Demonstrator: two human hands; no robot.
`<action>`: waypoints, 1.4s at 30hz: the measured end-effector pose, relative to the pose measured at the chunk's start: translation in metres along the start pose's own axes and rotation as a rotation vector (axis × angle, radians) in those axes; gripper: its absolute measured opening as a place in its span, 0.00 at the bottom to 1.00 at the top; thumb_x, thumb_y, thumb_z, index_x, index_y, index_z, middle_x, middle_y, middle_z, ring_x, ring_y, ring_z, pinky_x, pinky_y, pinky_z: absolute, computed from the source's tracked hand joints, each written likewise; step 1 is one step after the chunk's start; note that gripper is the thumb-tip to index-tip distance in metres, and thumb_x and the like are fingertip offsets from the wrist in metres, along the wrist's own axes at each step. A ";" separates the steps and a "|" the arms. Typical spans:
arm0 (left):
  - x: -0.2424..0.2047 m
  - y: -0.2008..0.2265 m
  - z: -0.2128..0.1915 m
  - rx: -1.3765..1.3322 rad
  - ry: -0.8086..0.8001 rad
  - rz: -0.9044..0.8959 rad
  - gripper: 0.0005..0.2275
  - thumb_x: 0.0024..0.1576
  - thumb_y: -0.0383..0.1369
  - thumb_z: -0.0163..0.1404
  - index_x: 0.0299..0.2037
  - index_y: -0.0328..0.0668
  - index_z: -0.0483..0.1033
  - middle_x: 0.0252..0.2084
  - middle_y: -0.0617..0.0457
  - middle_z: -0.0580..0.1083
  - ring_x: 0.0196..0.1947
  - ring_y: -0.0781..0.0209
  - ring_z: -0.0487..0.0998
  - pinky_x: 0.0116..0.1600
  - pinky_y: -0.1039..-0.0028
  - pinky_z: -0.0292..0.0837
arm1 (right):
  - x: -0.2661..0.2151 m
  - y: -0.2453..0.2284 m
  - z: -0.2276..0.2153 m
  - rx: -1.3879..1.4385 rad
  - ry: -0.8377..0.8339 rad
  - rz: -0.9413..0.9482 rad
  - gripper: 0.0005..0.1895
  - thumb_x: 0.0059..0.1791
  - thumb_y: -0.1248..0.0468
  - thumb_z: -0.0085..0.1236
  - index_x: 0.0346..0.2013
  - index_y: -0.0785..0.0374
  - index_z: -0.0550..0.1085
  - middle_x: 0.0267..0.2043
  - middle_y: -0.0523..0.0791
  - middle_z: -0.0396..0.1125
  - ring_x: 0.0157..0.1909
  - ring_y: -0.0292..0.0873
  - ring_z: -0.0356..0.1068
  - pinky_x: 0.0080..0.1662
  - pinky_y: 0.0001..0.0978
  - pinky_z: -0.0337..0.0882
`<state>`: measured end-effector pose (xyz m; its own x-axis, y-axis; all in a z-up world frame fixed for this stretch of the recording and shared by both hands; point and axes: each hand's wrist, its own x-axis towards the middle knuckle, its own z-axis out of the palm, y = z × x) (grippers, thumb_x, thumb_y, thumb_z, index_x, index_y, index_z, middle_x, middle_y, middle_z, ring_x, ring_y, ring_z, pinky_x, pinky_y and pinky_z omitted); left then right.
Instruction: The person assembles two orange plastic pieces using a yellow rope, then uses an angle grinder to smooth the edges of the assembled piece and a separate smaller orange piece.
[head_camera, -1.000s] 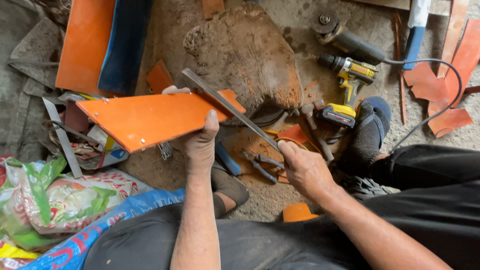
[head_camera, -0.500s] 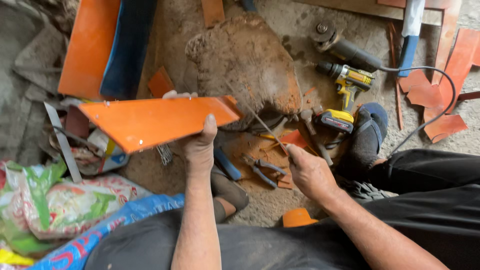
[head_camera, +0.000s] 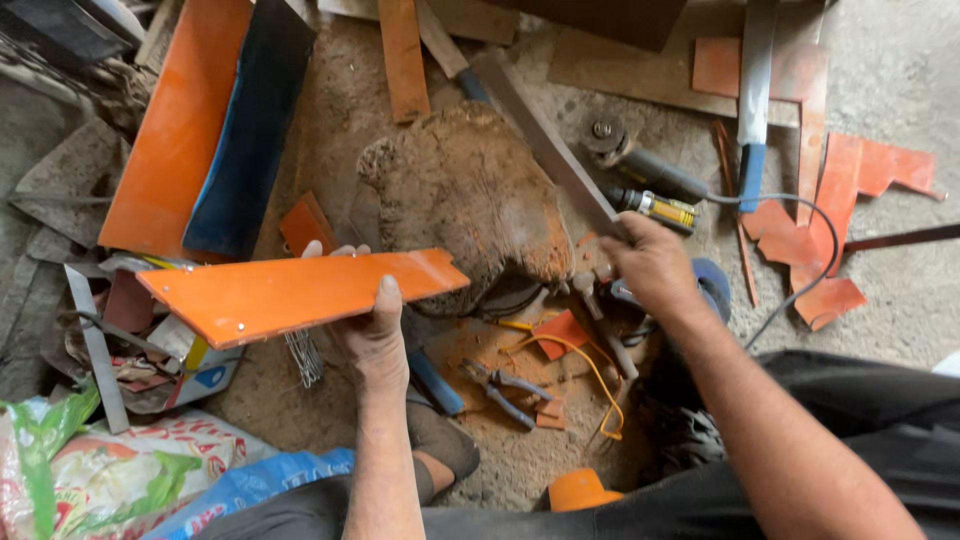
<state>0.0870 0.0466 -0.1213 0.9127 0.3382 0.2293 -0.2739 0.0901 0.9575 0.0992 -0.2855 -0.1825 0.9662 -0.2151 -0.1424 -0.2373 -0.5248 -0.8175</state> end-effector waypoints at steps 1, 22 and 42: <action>0.000 -0.002 -0.001 -0.010 0.011 -0.020 0.37 0.59 0.38 0.59 0.74 0.38 0.49 0.61 0.50 0.63 0.63 0.53 0.67 0.72 0.59 0.63 | 0.021 0.021 -0.008 0.075 -0.002 0.082 0.09 0.49 0.62 0.60 0.44 0.58 0.77 0.37 0.46 0.76 0.37 0.47 0.73 0.40 0.38 0.72; 0.046 -0.169 -0.029 -0.008 0.495 -0.397 0.36 0.55 0.42 0.53 0.72 0.40 0.51 0.56 0.40 0.69 0.54 0.49 0.73 0.59 0.52 0.71 | 0.233 0.201 -0.136 -0.613 0.293 0.542 0.26 0.47 0.43 0.59 0.51 0.56 0.81 0.41 0.51 0.80 0.42 0.54 0.81 0.45 0.47 0.77; 0.020 0.084 0.058 -0.833 0.074 -0.576 0.30 0.61 0.50 0.50 0.69 0.46 0.56 0.51 0.44 0.68 0.51 0.51 0.72 0.58 0.57 0.73 | 0.228 0.198 -0.135 -0.535 0.047 0.055 0.17 0.54 0.58 0.61 0.52 0.65 0.76 0.45 0.55 0.74 0.44 0.54 0.74 0.46 0.46 0.72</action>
<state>0.1000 0.0066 -0.0260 0.9594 0.0916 -0.2669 0.0519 0.8725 0.4859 0.2585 -0.5496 -0.3016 0.9481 -0.2847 -0.1417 -0.3180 -0.8551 -0.4095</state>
